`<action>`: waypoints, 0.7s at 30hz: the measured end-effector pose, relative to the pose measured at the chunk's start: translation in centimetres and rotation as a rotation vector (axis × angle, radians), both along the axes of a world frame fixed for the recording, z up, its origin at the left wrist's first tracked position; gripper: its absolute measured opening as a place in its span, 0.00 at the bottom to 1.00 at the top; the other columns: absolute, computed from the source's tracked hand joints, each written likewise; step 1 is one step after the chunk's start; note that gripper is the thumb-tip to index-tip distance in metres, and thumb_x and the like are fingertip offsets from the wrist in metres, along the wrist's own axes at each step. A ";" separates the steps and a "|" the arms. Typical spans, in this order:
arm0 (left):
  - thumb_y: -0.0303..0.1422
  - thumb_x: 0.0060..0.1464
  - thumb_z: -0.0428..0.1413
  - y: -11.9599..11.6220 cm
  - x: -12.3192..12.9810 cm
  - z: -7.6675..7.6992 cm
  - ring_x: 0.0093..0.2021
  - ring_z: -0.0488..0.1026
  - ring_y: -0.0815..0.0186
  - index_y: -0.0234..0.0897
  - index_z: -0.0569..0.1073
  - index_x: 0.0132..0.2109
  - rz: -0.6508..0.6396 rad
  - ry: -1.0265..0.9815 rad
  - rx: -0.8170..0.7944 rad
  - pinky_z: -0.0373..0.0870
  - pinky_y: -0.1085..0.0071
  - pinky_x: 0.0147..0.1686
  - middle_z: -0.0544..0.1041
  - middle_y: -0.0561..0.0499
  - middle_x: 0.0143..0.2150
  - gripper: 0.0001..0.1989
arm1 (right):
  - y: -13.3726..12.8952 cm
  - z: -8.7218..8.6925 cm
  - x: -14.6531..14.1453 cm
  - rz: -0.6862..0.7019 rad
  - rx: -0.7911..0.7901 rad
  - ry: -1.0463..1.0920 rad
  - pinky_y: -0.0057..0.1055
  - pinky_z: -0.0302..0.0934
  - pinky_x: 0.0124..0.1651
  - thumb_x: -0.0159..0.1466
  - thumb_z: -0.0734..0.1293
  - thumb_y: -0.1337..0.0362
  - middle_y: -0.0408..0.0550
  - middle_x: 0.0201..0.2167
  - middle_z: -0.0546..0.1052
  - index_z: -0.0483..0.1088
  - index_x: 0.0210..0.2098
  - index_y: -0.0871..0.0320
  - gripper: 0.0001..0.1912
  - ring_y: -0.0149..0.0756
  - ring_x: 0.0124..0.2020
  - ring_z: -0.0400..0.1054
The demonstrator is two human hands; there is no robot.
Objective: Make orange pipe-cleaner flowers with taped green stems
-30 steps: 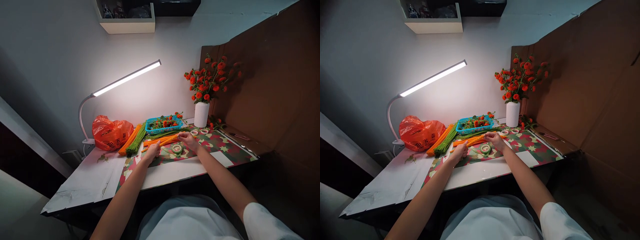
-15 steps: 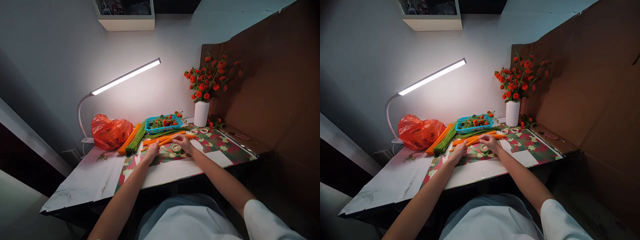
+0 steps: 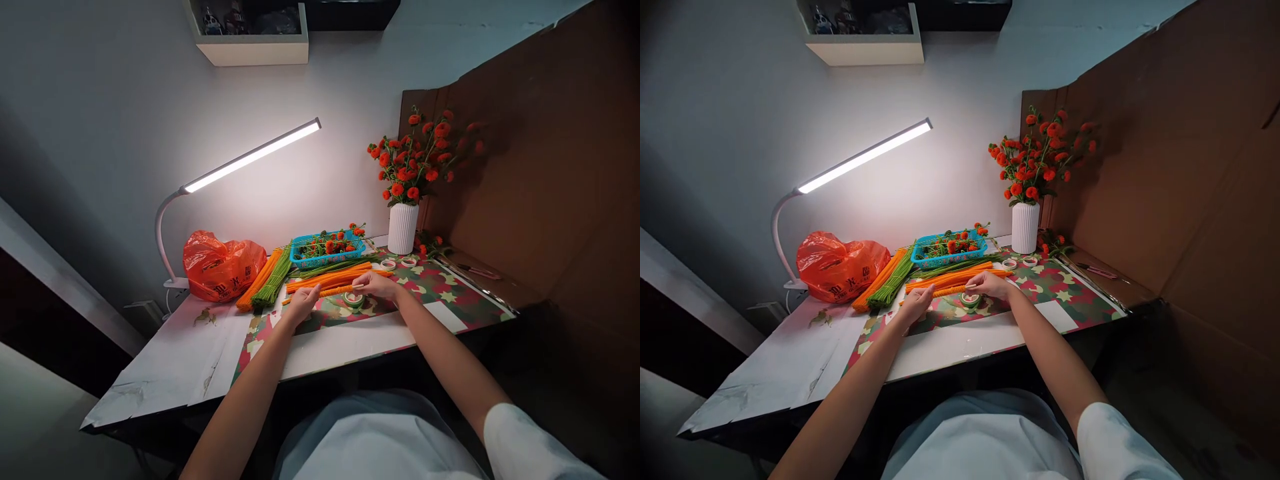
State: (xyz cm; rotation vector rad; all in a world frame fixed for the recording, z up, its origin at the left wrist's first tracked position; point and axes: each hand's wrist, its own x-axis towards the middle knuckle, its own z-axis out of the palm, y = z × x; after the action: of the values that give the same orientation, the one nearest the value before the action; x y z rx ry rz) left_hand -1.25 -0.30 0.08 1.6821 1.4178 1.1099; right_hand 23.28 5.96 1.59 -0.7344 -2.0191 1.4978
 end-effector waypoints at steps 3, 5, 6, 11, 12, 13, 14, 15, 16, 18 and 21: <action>0.52 0.52 0.46 -0.2 0.3 0.1 0.15 0.42 0.75 0.40 0.51 0.18 -0.048 -0.012 -0.012 0.39 0.73 0.17 0.47 0.59 0.14 0.25 | 0.3 -0.3 0.1 0.044 -0.039 -0.008 0.23 0.53 0.26 0.47 0.74 0.53 0.42 0.24 0.74 0.78 0.30 0.60 0.17 0.25 0.23 0.61; 0.52 0.51 0.47 -0.3 0.4 0.2 0.15 0.42 0.75 0.40 0.51 0.18 -0.069 -0.006 -0.016 0.39 0.73 0.17 0.47 0.59 0.15 0.25 | 0.5 -0.5 0.2 0.031 -0.027 0.003 0.23 0.57 0.28 0.47 0.74 0.55 0.45 0.28 0.77 0.79 0.33 0.59 0.17 0.27 0.26 0.65; 0.52 0.51 0.47 -0.4 0.4 0.3 0.15 0.42 0.75 0.40 0.51 0.19 -0.067 0.002 -0.011 0.39 0.73 0.17 0.46 0.59 0.15 0.25 | 0.6 -0.6 0.2 0.005 -0.001 0.012 0.23 0.58 0.29 0.47 0.74 0.56 0.46 0.29 0.78 0.79 0.33 0.59 0.16 0.28 0.27 0.67; 0.52 0.51 0.47 -0.4 0.0 0.2 0.15 0.45 0.73 0.40 0.49 0.19 0.008 0.123 0.052 0.40 0.72 0.18 0.46 0.58 0.15 0.26 | 0.2 -0.7 -0.3 -0.202 0.189 0.045 0.26 0.63 0.30 0.47 0.72 0.62 0.48 0.27 0.79 0.79 0.30 0.60 0.11 0.33 0.28 0.71; 0.52 0.52 0.47 -0.4 -0.1 0.2 0.15 0.46 0.73 0.40 0.50 0.18 0.031 0.162 0.068 0.40 0.71 0.19 0.47 0.58 0.14 0.26 | -0.1 -0.7 -0.5 -0.250 0.230 0.058 0.27 0.63 0.30 0.47 0.71 0.64 0.48 0.26 0.79 0.79 0.28 0.60 0.09 0.34 0.28 0.71; 0.51 0.52 0.46 -0.3 -0.1 0.2 0.15 0.47 0.73 0.40 0.50 0.18 0.060 0.201 0.085 0.41 0.71 0.19 0.48 0.58 0.14 0.26 | -0.4 -0.7 -0.8 -0.303 0.281 0.075 0.27 0.64 0.30 0.48 0.70 0.65 0.48 0.26 0.79 0.79 0.27 0.60 0.08 0.34 0.28 0.72; 0.51 0.53 0.46 -0.3 -0.1 0.2 0.15 0.47 0.72 0.40 0.50 0.17 0.091 0.236 0.102 0.41 0.71 0.19 0.49 0.57 0.13 0.26 | -0.7 -0.7 -1.1 -0.358 0.341 0.093 0.28 0.64 0.30 0.48 0.69 0.67 0.47 0.26 0.79 0.79 0.26 0.59 0.06 0.35 0.28 0.72; 0.50 0.54 0.45 -0.3 -0.1 0.2 0.15 0.48 0.72 0.40 0.51 0.17 0.123 0.263 0.117 0.42 0.71 0.20 0.50 0.57 0.13 0.25 | -0.9 -0.8 -1.4 -0.412 0.412 0.109 0.28 0.65 0.31 0.49 0.68 0.68 0.47 0.25 0.79 0.78 0.25 0.59 0.06 0.35 0.28 0.72; 0.49 0.54 0.44 -0.3 -0.1 0.2 0.15 0.48 0.72 0.39 0.51 0.17 0.154 0.281 0.132 0.42 0.71 0.20 0.51 0.56 0.13 0.25 | -1.2 -0.8 -1.7 -0.459 0.491 0.123 0.28 0.65 0.32 0.49 0.68 0.69 0.47 0.25 0.79 0.78 0.25 0.58 0.06 0.35 0.29 0.72; 0.48 0.55 0.43 -0.2 0.1 0.3 0.16 0.48 0.71 0.40 0.50 0.17 0.210 0.279 0.149 0.42 0.70 0.21 0.51 0.56 0.14 0.25 | -1.6 -1.0 -2.3 -0.532 0.655 0.145 0.29 0.65 0.32 0.51 0.67 0.72 0.46 0.24 0.78 0.77 0.24 0.57 0.07 0.35 0.28 0.72; 0.47 0.55 0.43 -0.1 0.3 0.4 0.17 0.47 0.71 0.40 0.48 0.18 0.256 0.213 0.141 0.43 0.70 0.21 0.49 0.57 0.15 0.24 | -2.0 -1.1 -3.1 -0.610 0.859 0.173 0.31 0.65 0.34 0.53 0.66 0.73 0.46 0.25 0.78 0.77 0.25 0.55 0.09 0.36 0.29 0.72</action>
State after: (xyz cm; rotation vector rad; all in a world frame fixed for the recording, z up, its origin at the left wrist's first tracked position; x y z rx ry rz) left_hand -0.94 -0.39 0.48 1.7979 1.7644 1.2217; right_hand 20.22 3.92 0.48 -0.7056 -1.8119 0.2787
